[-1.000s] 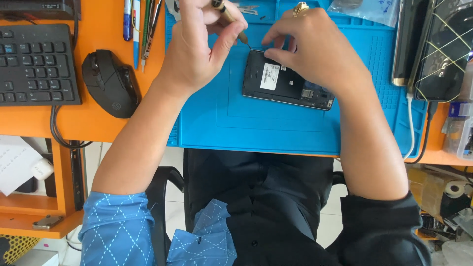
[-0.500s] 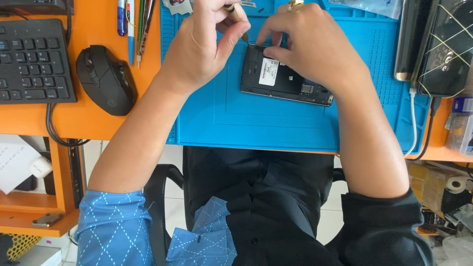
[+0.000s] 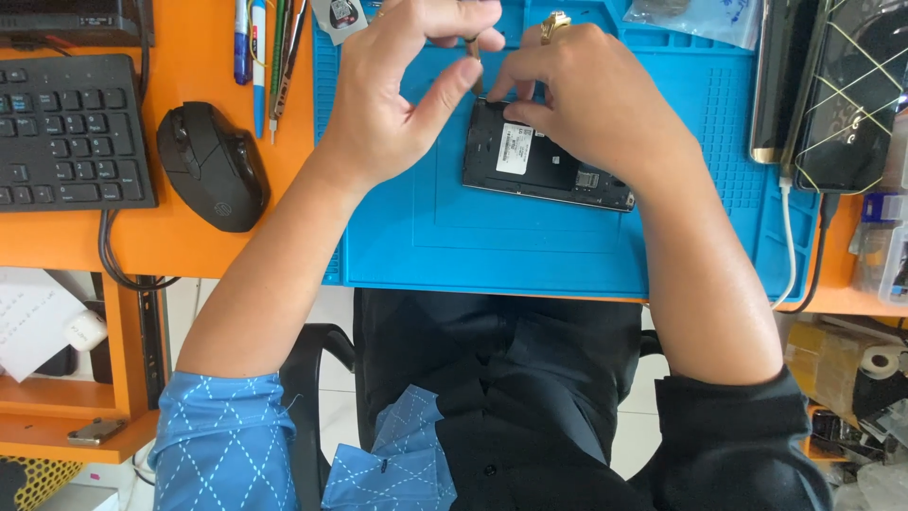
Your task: Disassembling a mobile phone by removing internal components using a prying tool
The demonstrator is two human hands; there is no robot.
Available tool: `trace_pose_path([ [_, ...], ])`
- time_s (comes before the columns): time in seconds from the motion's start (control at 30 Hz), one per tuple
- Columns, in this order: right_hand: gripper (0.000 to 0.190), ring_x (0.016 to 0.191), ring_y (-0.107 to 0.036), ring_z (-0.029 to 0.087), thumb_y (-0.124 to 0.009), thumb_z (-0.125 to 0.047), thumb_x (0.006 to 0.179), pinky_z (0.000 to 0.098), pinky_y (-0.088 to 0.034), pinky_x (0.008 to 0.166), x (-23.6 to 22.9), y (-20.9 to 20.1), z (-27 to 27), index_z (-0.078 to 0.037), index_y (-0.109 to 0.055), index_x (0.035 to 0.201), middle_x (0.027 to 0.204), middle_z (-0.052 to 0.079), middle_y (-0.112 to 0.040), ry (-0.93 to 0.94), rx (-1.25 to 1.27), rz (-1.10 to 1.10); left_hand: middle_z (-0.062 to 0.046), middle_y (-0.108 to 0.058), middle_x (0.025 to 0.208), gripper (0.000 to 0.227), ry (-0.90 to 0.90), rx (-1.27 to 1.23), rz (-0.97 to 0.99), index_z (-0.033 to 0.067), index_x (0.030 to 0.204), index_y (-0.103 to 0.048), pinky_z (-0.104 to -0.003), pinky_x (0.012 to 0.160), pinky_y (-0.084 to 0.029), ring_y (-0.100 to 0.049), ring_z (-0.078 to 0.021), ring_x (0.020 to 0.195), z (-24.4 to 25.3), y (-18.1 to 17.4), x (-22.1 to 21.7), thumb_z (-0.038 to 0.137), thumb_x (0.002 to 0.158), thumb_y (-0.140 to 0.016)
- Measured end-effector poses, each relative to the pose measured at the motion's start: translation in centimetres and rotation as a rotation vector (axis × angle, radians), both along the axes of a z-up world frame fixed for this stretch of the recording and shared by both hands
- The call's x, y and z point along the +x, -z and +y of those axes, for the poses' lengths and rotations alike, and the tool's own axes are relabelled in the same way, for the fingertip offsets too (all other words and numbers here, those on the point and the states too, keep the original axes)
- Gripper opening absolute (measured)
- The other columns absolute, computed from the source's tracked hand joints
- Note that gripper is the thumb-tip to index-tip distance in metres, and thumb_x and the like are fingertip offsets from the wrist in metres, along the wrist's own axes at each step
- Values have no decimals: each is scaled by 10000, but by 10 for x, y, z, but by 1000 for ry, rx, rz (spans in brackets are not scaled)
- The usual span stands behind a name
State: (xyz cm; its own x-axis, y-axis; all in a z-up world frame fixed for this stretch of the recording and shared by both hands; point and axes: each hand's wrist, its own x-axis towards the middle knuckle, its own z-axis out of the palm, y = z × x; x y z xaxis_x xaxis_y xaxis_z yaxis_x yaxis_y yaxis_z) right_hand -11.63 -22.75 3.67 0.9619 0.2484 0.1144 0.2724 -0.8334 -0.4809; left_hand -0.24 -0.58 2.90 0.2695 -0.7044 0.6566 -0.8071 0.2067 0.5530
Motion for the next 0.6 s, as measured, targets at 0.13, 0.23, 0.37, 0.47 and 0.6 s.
trace_pose_path([
  [0.13,144,680,-633,280,-876,-61,962,462,-482,611,0,-2,2,-74,-808,1088,980,111,-681,26,11,37,-152,-705,1134,132,-59,-75,-28,31,1295,-645,-418,962,-574,-686,-317,1095,-2,-3,1,77,1174,-670],
  [0.23,154,689,-631,271,-880,-56,945,456,-471,616,1,-1,2,-93,-805,1073,953,101,-666,31,15,50,-130,-750,1220,198,30,-28,69,91,1406,-564,-432,1033,-579,-695,-303,1203,0,-6,-2,158,1235,-492],
  [0.37,142,657,-595,289,-858,-47,954,471,-445,619,2,-2,2,-90,-798,1076,944,107,-670,24,15,62,-161,-634,1138,153,-20,-99,-19,24,1282,-621,-436,948,-547,-636,-336,1084,-5,-7,-2,136,1177,-630],
  [0.47,155,668,-617,274,-877,-61,940,460,-465,623,2,-3,2,-93,-809,1076,967,107,-674,42,18,71,-129,-754,1134,143,-1,-62,44,27,1316,-634,-436,984,-573,-674,-295,1127,-4,-12,-3,57,1189,-577],
  [0.6,144,676,-613,284,-862,-46,948,463,-463,626,2,-2,3,-86,-801,1073,972,109,-681,35,26,74,-139,-718,1139,147,-10,-82,17,33,1286,-642,-430,981,-563,-661,-315,1113,-4,-7,-1,121,1169,-648],
])
